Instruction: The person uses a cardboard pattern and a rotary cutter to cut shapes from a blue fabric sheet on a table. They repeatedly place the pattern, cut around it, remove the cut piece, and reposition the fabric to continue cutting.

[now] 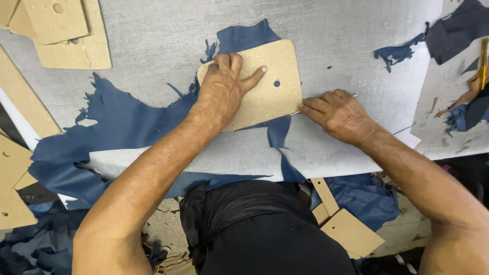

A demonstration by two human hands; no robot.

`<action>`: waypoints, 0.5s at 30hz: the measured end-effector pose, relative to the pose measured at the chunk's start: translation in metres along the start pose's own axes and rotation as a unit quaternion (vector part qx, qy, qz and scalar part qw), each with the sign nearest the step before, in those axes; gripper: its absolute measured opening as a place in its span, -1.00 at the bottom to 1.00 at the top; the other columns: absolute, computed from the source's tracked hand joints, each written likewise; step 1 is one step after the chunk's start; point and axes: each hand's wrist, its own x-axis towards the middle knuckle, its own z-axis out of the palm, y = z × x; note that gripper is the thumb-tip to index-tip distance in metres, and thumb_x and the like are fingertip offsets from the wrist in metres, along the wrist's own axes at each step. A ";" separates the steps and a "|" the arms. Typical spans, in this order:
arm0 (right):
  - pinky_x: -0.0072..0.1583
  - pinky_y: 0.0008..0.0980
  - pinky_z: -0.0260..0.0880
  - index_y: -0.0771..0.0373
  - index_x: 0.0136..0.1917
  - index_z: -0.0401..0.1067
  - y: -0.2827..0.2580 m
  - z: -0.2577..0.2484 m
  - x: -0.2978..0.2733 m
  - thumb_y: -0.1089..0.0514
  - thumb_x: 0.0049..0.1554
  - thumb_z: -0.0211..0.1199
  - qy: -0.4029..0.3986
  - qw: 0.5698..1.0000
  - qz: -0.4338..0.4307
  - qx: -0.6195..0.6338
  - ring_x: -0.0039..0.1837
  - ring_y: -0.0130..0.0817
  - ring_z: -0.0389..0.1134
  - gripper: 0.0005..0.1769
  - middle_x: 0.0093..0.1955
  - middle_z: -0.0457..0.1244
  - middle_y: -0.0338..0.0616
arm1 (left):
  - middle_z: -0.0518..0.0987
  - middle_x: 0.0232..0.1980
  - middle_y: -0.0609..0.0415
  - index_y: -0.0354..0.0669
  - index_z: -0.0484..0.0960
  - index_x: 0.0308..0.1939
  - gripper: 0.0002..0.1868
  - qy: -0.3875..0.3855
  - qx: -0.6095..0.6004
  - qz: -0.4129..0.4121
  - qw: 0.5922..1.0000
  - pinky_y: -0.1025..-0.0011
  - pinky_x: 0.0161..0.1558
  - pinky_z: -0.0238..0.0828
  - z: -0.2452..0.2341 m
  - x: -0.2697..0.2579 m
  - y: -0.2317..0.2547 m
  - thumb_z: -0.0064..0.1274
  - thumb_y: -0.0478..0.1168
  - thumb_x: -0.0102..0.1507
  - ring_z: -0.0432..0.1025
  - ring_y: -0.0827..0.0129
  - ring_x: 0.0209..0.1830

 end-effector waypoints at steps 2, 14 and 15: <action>0.10 -0.29 0.44 0.14 0.19 0.56 0.021 -0.012 0.002 0.30 0.11 0.24 -0.028 0.999 -0.022 -0.003 0.04 -0.33 0.40 -0.63 0.18 0.40 -0.27 | 0.37 0.23 -0.30 0.51 0.02 0.60 -0.03 -0.021 -0.022 0.001 1.000 0.45 -0.16 0.52 -0.007 -0.001 -0.001 0.09 -0.31 0.21 0.36 0.05 0.09; -0.08 -0.28 0.44 0.29 0.16 0.58 0.003 -0.069 0.023 0.22 0.09 0.39 0.146 0.932 0.281 0.177 -0.15 -0.25 0.40 -0.66 0.00 0.40 -0.08 | 0.31 0.29 -0.26 0.42 0.17 0.53 0.07 -0.032 -0.238 -0.033 0.970 0.16 0.11 0.37 -0.029 -0.009 -0.009 0.40 -0.05 -0.01 0.27 -0.04 0.26; -0.08 -0.28 0.44 0.29 0.11 0.58 0.003 -0.064 0.034 0.16 0.07 0.42 0.174 0.885 0.353 0.248 -0.14 -0.26 0.42 -0.67 -0.03 0.41 -0.09 | 0.37 0.25 -0.21 0.39 0.19 0.55 0.12 -0.008 -0.273 -0.033 0.962 0.09 0.19 0.31 -0.036 -0.015 -0.014 0.44 -0.07 -0.04 0.28 -0.02 0.26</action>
